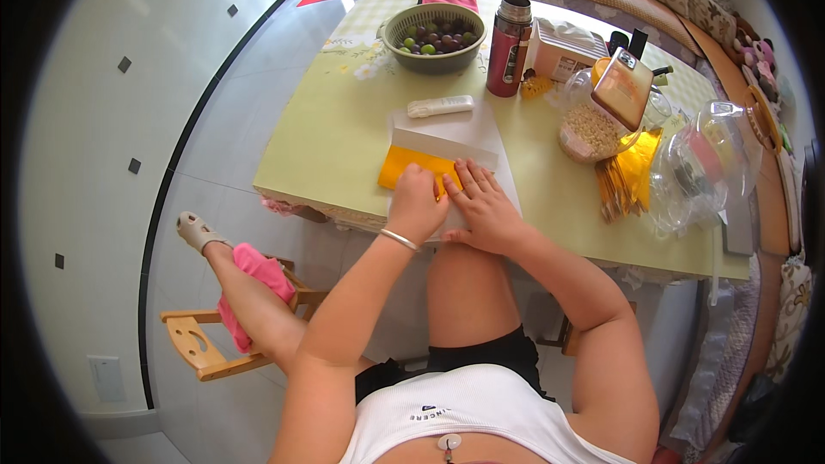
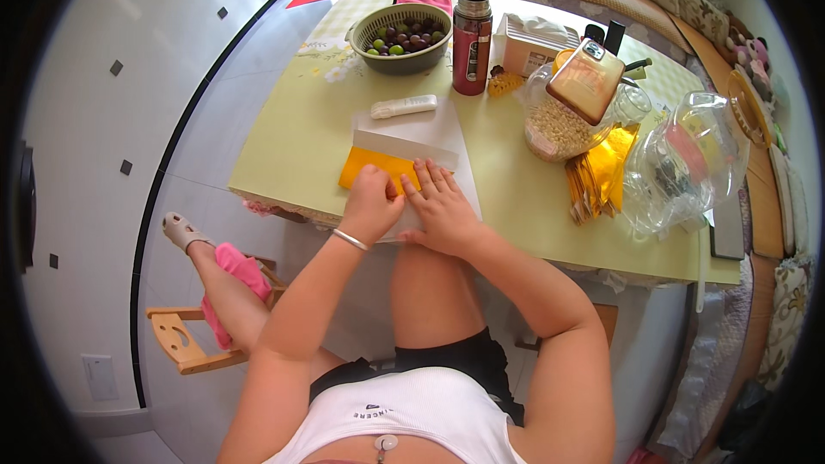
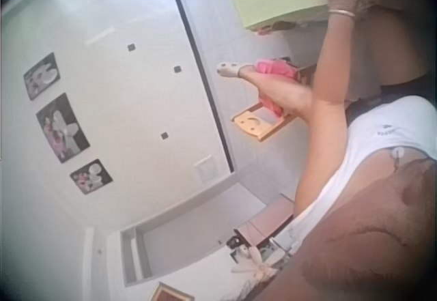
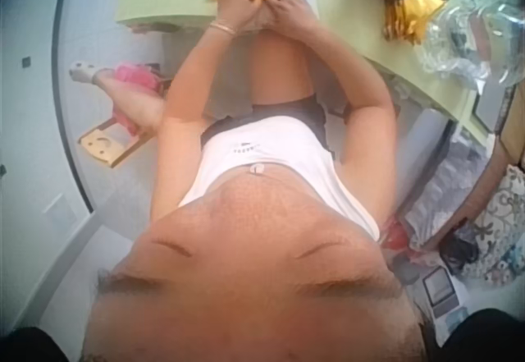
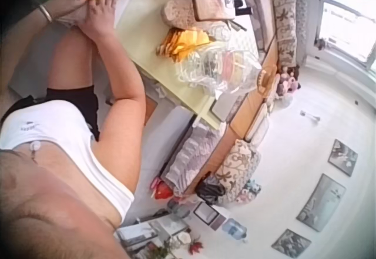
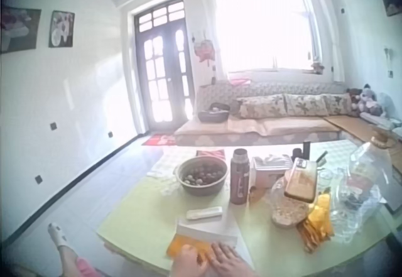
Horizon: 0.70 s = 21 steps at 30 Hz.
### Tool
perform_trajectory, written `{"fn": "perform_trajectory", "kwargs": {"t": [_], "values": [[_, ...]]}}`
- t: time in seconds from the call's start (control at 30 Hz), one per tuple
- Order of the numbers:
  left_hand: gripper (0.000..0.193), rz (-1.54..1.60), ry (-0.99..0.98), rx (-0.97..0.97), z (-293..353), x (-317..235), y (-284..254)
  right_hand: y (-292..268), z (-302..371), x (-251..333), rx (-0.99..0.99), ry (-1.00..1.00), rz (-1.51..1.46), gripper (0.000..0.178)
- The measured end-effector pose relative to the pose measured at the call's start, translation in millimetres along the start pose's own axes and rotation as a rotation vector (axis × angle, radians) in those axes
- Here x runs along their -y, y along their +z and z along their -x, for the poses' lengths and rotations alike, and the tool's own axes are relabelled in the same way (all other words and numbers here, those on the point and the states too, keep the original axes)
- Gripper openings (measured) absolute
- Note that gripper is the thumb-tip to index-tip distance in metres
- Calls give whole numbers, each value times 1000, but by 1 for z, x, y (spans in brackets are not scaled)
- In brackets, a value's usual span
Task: The person sits at a table and folds a yellow sheet of paper into a triangular shape using a white sheet as a guide. They repeat this folding process multiple times, placing the finished pieces on the table.
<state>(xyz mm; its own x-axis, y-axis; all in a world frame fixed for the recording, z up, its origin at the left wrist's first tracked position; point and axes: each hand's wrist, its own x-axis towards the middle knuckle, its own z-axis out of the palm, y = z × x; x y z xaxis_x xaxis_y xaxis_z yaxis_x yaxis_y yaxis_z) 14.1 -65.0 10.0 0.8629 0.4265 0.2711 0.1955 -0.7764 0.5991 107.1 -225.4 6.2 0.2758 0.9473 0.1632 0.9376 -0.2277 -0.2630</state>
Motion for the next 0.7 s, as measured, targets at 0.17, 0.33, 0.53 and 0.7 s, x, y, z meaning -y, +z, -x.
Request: {"fn": "perform_trajectory", "kwargs": {"t": [0.17,0.33,0.53,0.7], "values": [[28,-179,349,4,16,25,-56,-13,1,1,59,-86,-3,96],[36,-341,623,49,30,47,-78,-27,4,-9,141,-173,-34,90],[25,-441,822,-87,39,46,-70,-40,7,-29,211,-297,-106,66],[17,-288,872,-79,38,34,-57,-47,7,-60,211,-336,-250,46]]}}
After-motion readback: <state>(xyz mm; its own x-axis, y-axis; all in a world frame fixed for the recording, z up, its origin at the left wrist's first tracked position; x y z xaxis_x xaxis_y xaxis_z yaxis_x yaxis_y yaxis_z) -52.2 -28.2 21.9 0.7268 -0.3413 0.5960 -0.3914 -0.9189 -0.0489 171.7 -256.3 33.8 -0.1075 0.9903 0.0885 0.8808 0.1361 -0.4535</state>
